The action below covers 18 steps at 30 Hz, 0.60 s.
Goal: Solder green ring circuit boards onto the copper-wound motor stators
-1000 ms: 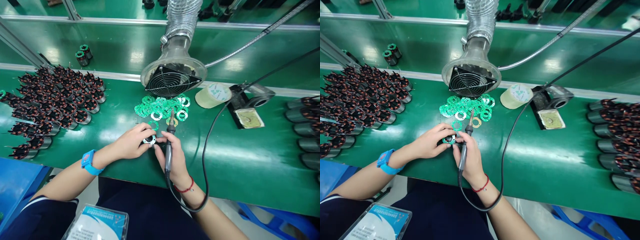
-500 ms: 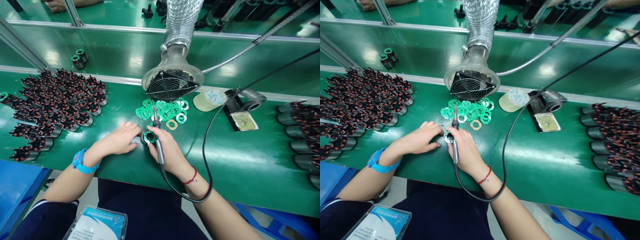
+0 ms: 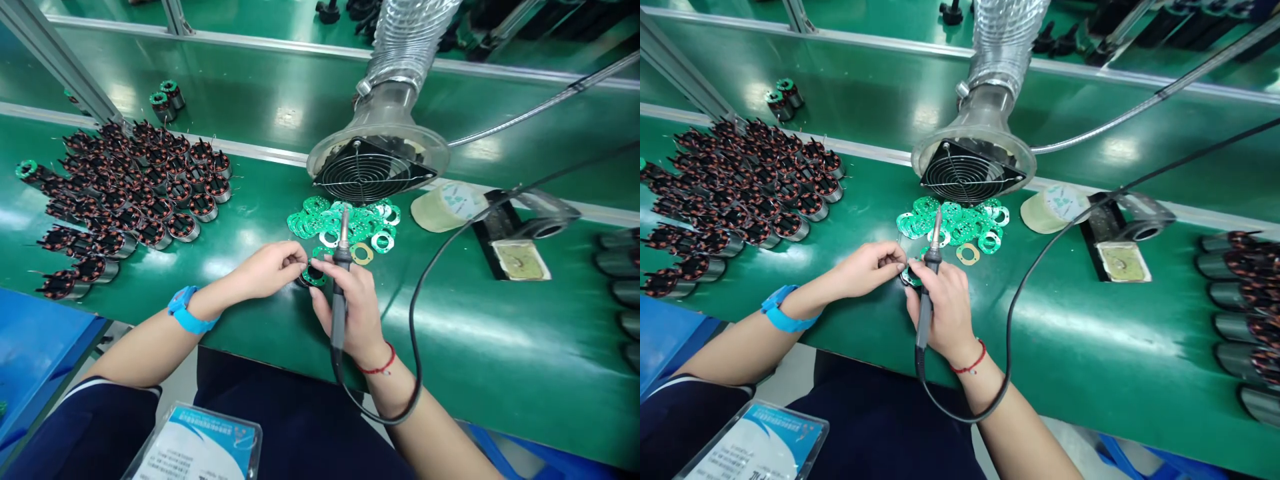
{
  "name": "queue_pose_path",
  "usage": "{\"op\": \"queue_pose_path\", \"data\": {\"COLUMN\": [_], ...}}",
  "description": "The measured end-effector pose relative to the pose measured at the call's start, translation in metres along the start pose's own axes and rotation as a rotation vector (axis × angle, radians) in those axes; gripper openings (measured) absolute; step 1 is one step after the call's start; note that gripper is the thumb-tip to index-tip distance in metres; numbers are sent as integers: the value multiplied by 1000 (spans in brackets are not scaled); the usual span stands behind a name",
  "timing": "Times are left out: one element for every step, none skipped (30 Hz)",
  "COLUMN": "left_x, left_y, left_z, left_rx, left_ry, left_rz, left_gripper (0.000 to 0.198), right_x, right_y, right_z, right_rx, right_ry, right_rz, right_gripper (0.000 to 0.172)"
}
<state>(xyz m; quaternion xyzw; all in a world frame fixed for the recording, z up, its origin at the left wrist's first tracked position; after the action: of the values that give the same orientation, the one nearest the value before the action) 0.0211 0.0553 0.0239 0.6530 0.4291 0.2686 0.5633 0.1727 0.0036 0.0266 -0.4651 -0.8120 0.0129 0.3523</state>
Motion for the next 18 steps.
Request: {"op": "queue_pose_path", "data": {"left_x": [0,0,0,0,0,1,1,1,2,2,3,3,4,4,5,5,5,6], "left_y": [-1,-1,-1,-2,-2,-2,-3,-4,-5,-7,-8,-10,-12,-13,-14,-14,-15,-15], "left_z": [0,0,1,1,1,1,0,0,0,-1,-1,-2,-2,-2,-2,-2,-1,-1], "left_rx": [-6,-3,5,15,22,27,28,26,21,15,4,-9,-22,-32,-38,-40,-40,-40], "left_ry": [-5,-7,-11,-12,-11,-11,-14,-19,-26,-32,-38,-42,-43,-40,-37,-32,-27,-21], "left_rz": [-12,-23,-35,-46,-55,-63,-72,-82,-92,-100,-109,-117,-121,-124,-128,-134,-141,-147], "left_gripper": [5,5,5,5,6,7,9,10,11,12,12,11,11,11,12,12,13,13], "right_x": [0,0,0,-1,-2,-3,-5,-7,-9,-11,-14,-17,-19,-22,-24,-26,-27,-28], "right_y": [0,0,0,1,2,4,7,9,12,15,17,19,22,23,25,26,26,26], "right_z": [-1,-2,-3,-3,-4,-5,-6,-7,-8,-9,-10,-12,-14,-15,-16,-16,-16,-16], "right_rx": [-7,-2,15,41,69,98,127,160,198,238,277,312,345,372,394,410,420,424], "right_ry": [-2,-2,4,14,29,48,70,94,118,145,177,214,255,291,312,315,304,286], "right_rz": [2,4,6,15,33,60,91,125,155,180,205,233,261,286,303,311,312,308], "right_gripper": [46,45,45,44,43,41,40,40,39,38,36,33,29,25,23,23,23,24]}}
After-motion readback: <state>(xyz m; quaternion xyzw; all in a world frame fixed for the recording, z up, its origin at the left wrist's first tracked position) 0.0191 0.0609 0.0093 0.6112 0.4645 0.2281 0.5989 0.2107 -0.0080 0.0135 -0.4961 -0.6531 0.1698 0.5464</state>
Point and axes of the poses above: each hand's wrist, its own x-axis towards the middle knuckle, its own z-axis out of the palm, y = z × x, the point moved 4 cm from there along x, towards the middle knuckle, and after that the axes turned 11 degrees about -x, right-handed, at the moved point
